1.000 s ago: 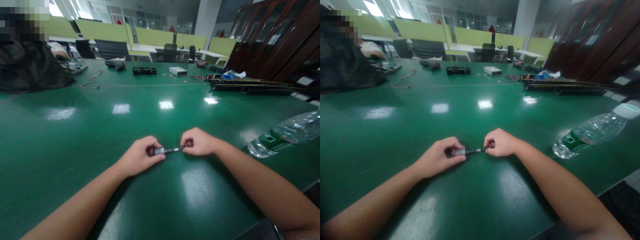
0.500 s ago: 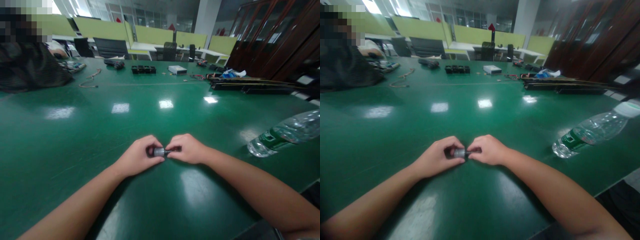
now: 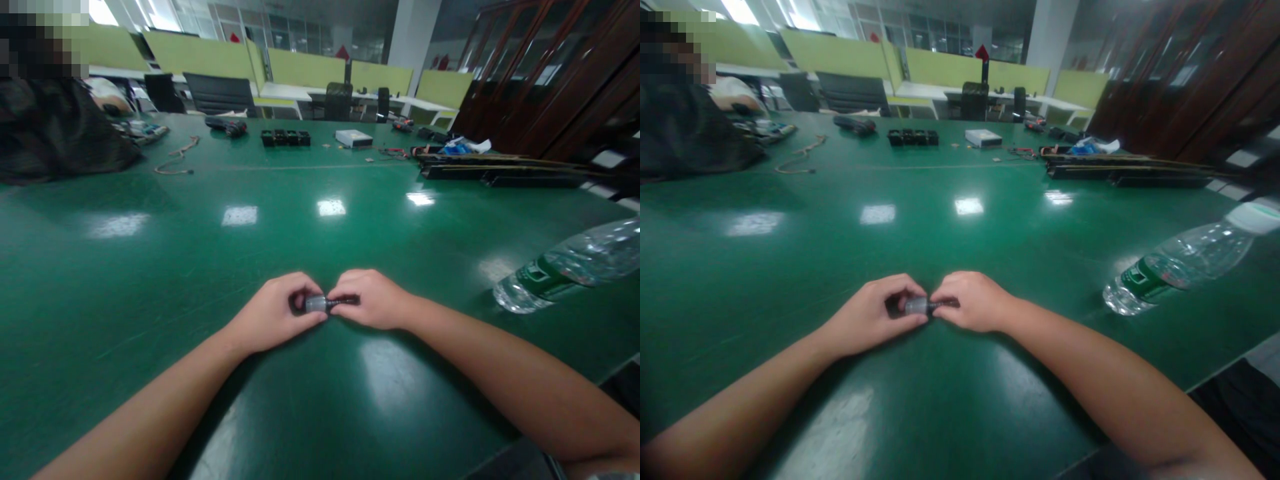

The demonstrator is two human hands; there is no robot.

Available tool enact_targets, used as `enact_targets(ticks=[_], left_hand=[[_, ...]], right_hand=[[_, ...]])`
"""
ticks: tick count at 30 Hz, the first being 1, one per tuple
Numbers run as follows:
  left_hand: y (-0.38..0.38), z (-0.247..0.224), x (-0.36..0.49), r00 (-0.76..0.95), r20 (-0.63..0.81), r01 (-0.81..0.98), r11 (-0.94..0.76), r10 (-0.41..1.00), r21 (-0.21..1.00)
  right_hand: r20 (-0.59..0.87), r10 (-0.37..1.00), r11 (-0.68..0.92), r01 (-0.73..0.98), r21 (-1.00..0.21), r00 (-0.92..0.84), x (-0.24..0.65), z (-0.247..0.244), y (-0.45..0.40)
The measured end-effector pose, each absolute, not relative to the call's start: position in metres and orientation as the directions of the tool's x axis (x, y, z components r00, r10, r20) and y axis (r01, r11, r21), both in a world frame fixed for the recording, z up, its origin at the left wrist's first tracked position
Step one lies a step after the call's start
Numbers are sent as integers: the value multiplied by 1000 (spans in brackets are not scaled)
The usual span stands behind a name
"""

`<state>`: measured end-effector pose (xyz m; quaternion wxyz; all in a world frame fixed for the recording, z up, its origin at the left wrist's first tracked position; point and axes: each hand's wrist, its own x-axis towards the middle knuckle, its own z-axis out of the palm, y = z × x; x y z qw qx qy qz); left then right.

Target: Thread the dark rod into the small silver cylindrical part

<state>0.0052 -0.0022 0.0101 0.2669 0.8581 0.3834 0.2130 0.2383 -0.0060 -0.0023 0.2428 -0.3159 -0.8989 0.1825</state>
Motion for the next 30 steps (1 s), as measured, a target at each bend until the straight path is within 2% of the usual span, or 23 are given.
enact_targets(ticks=[30], left_hand=[[-3, 13, 5, 626, 172, 538, -581, 761, 610]], right_hand=[[345, 630, 760, 461, -458, -696, 242, -1, -5]])
